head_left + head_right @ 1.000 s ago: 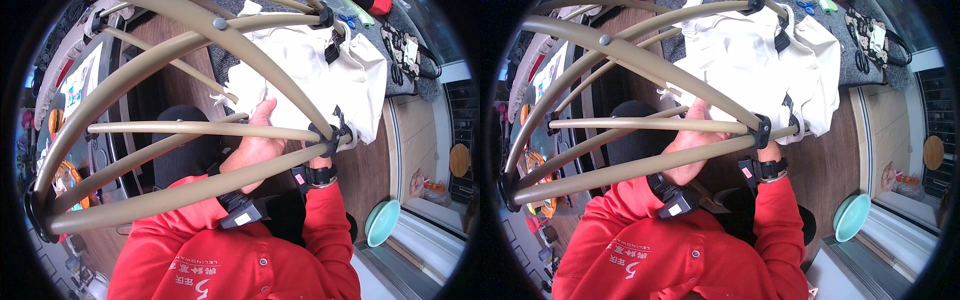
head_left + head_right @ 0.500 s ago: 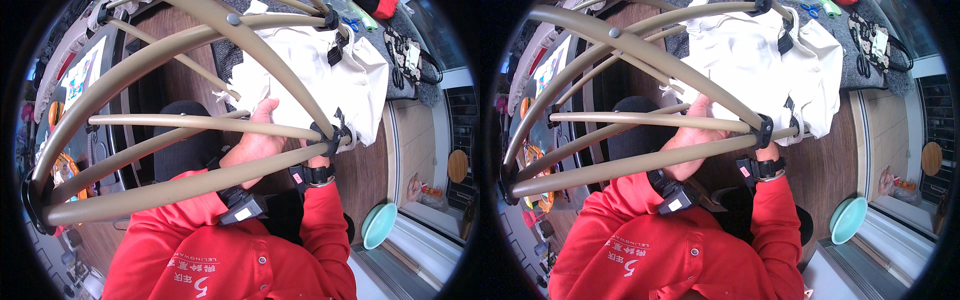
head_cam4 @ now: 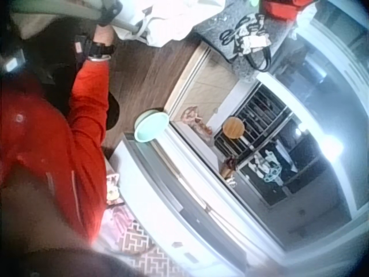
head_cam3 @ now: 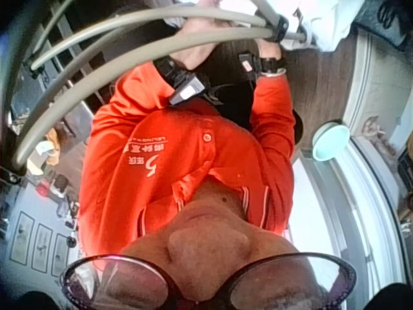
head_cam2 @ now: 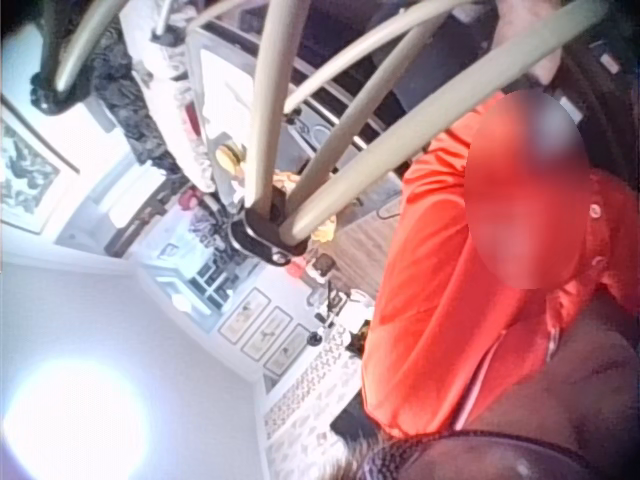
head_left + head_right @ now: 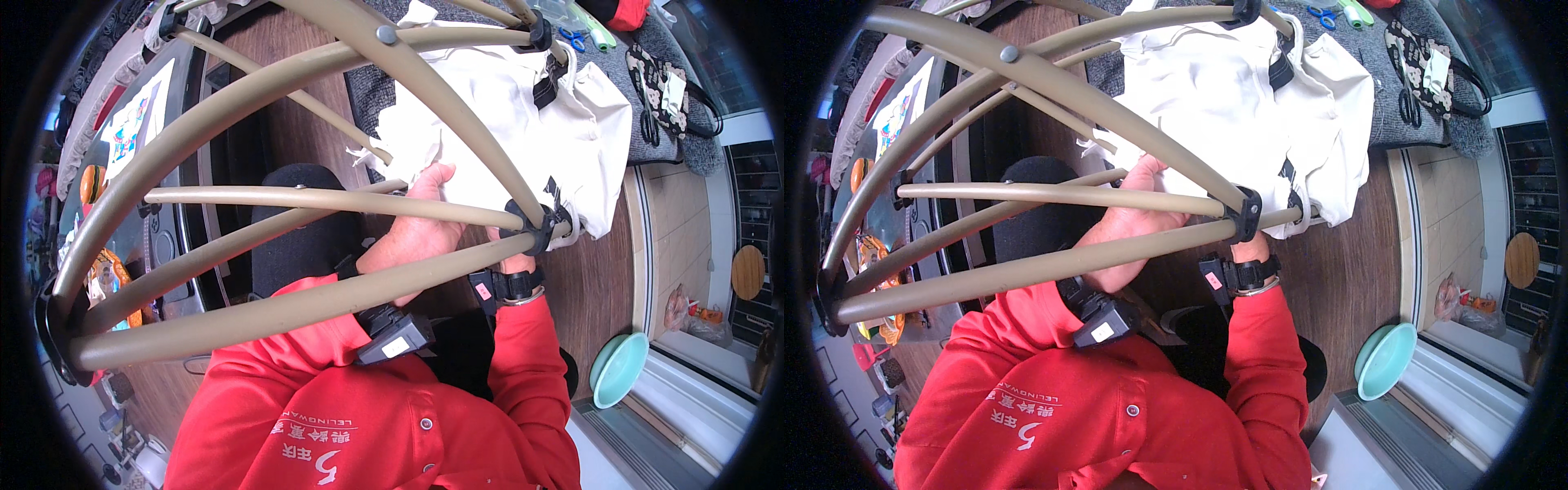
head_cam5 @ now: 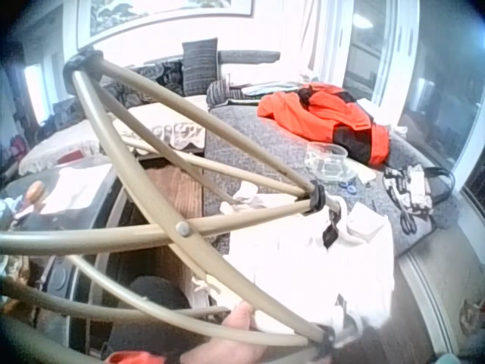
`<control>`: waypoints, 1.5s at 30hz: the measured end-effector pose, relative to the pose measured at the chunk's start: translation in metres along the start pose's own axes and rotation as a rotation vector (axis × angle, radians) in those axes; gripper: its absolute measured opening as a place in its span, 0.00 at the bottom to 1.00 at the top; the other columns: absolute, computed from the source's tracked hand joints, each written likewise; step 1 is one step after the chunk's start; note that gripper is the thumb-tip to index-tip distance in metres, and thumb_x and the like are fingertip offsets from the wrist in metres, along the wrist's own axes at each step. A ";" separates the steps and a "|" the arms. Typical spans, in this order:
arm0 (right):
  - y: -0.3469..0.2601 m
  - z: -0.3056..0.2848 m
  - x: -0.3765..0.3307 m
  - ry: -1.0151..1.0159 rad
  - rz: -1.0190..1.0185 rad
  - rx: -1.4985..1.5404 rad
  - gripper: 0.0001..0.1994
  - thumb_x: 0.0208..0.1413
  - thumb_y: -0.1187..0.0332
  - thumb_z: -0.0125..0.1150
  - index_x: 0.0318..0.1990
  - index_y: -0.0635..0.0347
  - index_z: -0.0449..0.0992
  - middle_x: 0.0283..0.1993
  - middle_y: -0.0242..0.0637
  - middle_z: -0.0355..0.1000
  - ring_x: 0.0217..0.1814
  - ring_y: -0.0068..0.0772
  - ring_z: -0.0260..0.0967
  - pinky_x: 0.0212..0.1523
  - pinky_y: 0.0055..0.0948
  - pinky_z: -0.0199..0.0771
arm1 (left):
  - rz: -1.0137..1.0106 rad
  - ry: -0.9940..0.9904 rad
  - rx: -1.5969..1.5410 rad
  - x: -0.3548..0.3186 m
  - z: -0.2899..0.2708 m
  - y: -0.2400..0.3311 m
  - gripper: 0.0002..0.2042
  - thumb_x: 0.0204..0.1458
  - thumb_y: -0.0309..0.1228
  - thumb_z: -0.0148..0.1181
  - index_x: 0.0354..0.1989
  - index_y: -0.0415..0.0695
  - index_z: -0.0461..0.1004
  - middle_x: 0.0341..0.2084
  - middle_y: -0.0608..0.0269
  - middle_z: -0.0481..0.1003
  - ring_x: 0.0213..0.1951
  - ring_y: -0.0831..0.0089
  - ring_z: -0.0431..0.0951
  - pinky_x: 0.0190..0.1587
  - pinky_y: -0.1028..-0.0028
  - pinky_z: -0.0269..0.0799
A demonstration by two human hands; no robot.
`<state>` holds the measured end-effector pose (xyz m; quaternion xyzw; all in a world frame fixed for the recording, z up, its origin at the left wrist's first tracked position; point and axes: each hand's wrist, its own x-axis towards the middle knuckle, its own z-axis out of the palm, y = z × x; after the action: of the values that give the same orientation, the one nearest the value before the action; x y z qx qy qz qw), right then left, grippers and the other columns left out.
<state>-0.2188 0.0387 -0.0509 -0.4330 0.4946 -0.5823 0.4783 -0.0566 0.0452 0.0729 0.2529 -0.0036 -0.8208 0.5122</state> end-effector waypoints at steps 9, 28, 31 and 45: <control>0.012 -0.007 0.003 -0.013 -0.097 -0.161 0.13 0.43 0.65 0.66 0.17 0.50 0.65 0.16 0.30 0.61 0.19 0.32 0.63 0.21 0.29 0.61 | 0.042 0.134 0.212 -0.007 0.007 -0.003 0.26 0.59 0.34 0.47 0.63 0.44 0.46 0.52 0.58 0.57 0.51 0.68 0.64 0.54 0.67 0.64; 0.038 -0.026 0.007 -0.314 -0.218 -0.428 0.10 0.50 0.68 0.61 0.39 0.61 0.71 0.33 0.35 0.70 0.36 0.28 0.69 0.37 0.26 0.69 | 0.028 0.155 0.285 -0.008 0.015 -0.005 0.19 0.62 0.45 0.42 0.54 0.45 0.59 0.39 0.66 0.64 0.40 0.79 0.65 0.45 0.75 0.66; 0.031 -0.023 0.005 -0.219 -0.389 -0.537 0.08 0.46 0.71 0.62 0.34 0.59 0.72 0.29 0.35 0.69 0.35 0.32 0.69 0.35 0.29 0.69 | 0.088 -0.037 0.191 -0.005 0.002 -0.010 0.17 0.62 0.43 0.42 0.51 0.43 0.62 0.37 0.65 0.67 0.39 0.78 0.67 0.46 0.74 0.65; 0.029 -0.018 0.007 -0.225 -0.382 -0.755 0.07 0.46 0.67 0.61 0.25 0.56 0.69 0.24 0.36 0.65 0.28 0.39 0.65 0.33 0.36 0.66 | 0.016 -0.016 -0.179 0.019 -0.023 -0.018 0.14 0.61 0.39 0.44 0.44 0.41 0.67 0.36 0.59 0.73 0.36 0.71 0.73 0.44 0.72 0.68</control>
<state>-0.2339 0.0333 -0.0818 -0.7219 0.5287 -0.3880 0.2210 -0.0692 0.0435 0.0402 0.1995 0.0639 -0.8158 0.5391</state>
